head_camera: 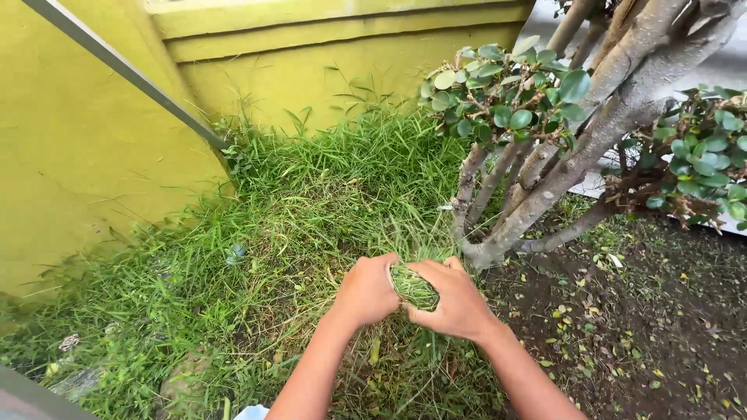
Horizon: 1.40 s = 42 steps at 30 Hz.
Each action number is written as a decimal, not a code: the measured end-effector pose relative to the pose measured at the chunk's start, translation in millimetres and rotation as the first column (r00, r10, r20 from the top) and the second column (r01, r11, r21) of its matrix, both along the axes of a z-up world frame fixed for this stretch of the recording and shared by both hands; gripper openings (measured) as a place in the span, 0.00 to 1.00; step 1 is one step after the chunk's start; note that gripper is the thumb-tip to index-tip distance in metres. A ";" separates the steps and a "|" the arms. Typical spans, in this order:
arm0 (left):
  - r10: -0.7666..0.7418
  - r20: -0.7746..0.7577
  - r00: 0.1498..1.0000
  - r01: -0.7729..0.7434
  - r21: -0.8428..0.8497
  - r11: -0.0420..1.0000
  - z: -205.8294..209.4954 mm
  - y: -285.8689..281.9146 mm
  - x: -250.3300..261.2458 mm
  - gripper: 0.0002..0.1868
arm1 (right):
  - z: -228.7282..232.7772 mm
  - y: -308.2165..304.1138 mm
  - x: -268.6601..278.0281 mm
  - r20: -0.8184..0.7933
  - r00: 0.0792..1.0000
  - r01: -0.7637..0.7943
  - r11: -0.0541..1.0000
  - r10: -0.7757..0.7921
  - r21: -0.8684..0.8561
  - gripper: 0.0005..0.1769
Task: Manually pulling weeds from the garden and placing them into a plastic bag.
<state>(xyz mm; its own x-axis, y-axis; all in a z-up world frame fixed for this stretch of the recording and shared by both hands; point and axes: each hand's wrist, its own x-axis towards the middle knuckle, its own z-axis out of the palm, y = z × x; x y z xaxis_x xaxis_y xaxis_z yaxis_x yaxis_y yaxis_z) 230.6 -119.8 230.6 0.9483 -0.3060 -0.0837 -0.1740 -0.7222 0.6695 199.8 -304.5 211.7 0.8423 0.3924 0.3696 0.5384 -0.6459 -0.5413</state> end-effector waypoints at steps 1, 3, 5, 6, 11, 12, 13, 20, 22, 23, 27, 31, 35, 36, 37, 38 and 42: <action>-0.001 0.005 1.000 0.001 -0.063 0.998 0.8 0.8 0.6 0.09 | -2.5 -0.2 0.0 0.026 0.999 0.024 1.000 -0.024 0.019 0.32; -0.042 -0.005 0.999 0.042 -0.081 0.996 -7.7 4.3 7.2 0.10 | -14.0 -2.6 3.0 0.037 0.998 0.049 0.998 -0.051 0.045 0.35; -0.088 -0.017 0.996 0.085 -0.099 0.991 -16.4 9.2 11.6 0.10 | -19.5 -5.7 4.7 0.044 0.996 0.079 0.994 -0.082 0.071 0.37; -0.135 -0.050 0.990 0.123 -0.186 0.975 -20.6 13.0 13.2 0.15 | -18.8 -7.4 6.3 -0.041 0.995 0.093 0.980 -0.087 0.174 0.43; -0.288 -0.173 0.942 0.149 -0.554 0.819 -58.8 21.6 16.7 0.33 | -28.1 -3.5 18.5 0.095 0.996 -0.026 0.953 -0.003 0.303 0.40; -0.274 -0.248 0.929 0.046 -0.658 0.752 -63.5 20.4 15.3 0.45 | -42.9 -4.5 24.1 0.150 0.985 0.026 0.931 -0.087 0.365 0.35; -0.269 -0.321 0.908 -0.063 -0.740 0.669 -68.3 19.2 14.0 0.57 | -57.9 -5.5 29.8 0.199 0.965 0.073 0.901 -0.173 0.428 0.33; 0.018 -0.095 0.995 -0.093 -0.898 0.431 -46.0 -21.9 -3.5 0.56 | -41.4 48.9 14.4 -0.132 0.990 0.132 0.651 -0.049 0.748 0.37; 0.012 -0.020 1.000 -0.023 -0.918 0.396 -47.2 -20.8 -3.6 0.52 | -31.3 53.7 10.6 -0.135 0.990 0.122 0.729 -0.041 0.674 0.43; 0.008 -0.022 1.000 -0.023 -0.916 0.399 -54.7 -15.8 -1.9 0.52 | -34.0 48.2 10.6 -0.137 0.990 0.126 0.726 -0.044 0.676 0.43; 0.155 -0.246 0.957 -0.282 -0.915 0.288 -74.9 0.3 7.8 0.28 | 6.1 30.6 5.6 -0.075 0.997 0.023 0.977 -0.007 0.211 0.35; 0.234 -0.301 0.924 -0.367 -0.871 0.328 -97.8 9.3 17.7 0.21 | 101.4 34.9 -23.0 -0.396 0.797 0.412 0.890 -0.456 -0.197 0.28; 0.381 -0.135 0.915 -0.347 -0.746 0.568 -40.4 16.1 10.6 0.19 | 118.2 21.7 -36.3 -0.278 0.692 0.639 0.744 -0.666 -0.193 0.28; 0.309 -0.156 0.938 -0.338 -0.610 0.717 -31.8 15.4 5.9 0.21 | 112.3 21.0 -40.0 -0.069 0.863 0.499 0.866 -0.501 -0.043 0.30; 0.239 -0.189 0.952 -0.301 -0.454 0.839 -23.2 14.5 1.2 0.24 | 106.3 20.0 -43.8 0.177 0.932 0.308 0.949 -0.316 0.069 0.31; 0.235 -0.190 0.953 -0.297 -0.456 0.839 -38.2 12.8 4.9 0.24 | 96.5 25.5 -34.3 0.178 0.931 0.312 0.948 -0.319 0.066 0.31; -0.159 0.299 0.941 0.249 -0.292 0.923 -73.5 12.3 8.1 0.28 | 21.3 37.0 2.0 0.139 0.964 -0.221 0.974 0.226 -0.051 0.56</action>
<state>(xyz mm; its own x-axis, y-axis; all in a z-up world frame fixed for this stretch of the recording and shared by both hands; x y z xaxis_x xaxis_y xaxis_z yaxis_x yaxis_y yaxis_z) 238.7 -107.4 157.1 0.8355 -0.4625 0.2966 -0.4968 -0.4053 0.7675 201.8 -267.5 233.1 0.6712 0.5794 0.4624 0.7412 -0.5175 -0.4275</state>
